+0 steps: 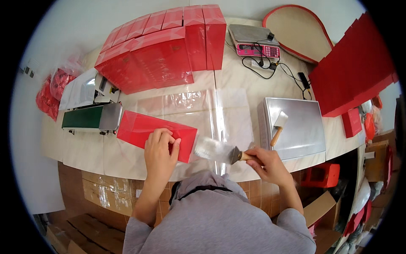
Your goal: The person wraps red rectangular boxes in clear plastic film using a handheld metal smoothing tool. They place a box on a sheet of plastic, fold the film over, and use the tool to press the plastic tight against the box's surface. The person repeats this process for multiple boxes, stacking the finished items on the table.
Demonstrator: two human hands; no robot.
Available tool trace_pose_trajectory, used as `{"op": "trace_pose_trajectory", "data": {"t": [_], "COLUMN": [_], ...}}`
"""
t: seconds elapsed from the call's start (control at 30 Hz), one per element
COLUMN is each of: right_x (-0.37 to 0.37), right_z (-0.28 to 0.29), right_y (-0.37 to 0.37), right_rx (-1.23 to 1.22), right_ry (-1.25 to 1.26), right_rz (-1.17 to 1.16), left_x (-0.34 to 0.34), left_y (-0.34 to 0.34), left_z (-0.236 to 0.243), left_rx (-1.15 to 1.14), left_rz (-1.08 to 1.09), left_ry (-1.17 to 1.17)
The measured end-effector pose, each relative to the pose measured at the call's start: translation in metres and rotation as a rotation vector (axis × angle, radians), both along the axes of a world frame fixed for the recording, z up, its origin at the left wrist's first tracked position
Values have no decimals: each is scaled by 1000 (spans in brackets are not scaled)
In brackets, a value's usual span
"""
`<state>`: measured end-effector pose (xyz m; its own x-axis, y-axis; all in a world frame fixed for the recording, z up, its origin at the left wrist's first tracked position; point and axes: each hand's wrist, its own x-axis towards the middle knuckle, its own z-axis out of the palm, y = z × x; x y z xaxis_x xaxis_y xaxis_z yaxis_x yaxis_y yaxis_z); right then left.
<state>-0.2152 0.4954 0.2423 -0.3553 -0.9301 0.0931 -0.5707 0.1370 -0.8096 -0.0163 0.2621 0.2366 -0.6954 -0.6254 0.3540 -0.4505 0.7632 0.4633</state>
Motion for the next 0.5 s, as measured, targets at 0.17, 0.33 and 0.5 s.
{"op": "trace_pose_trajectory", "data": {"t": [0.17, 0.33, 0.5], "right_x": [6, 13, 15], "right_z": [3, 15, 17], "right_y": [-9, -23, -43], "right_rx": [8, -1, -58], "right_ry": [84, 146, 206], "right_rz": [62, 60, 98], "left_x": [2, 6, 3], "left_y": [1, -2, -2], "left_z": [-4, -14, -12], "left_rx": [29, -32, -144], "left_rz": [11, 83, 254], "left_ry": [37, 72, 149]}}
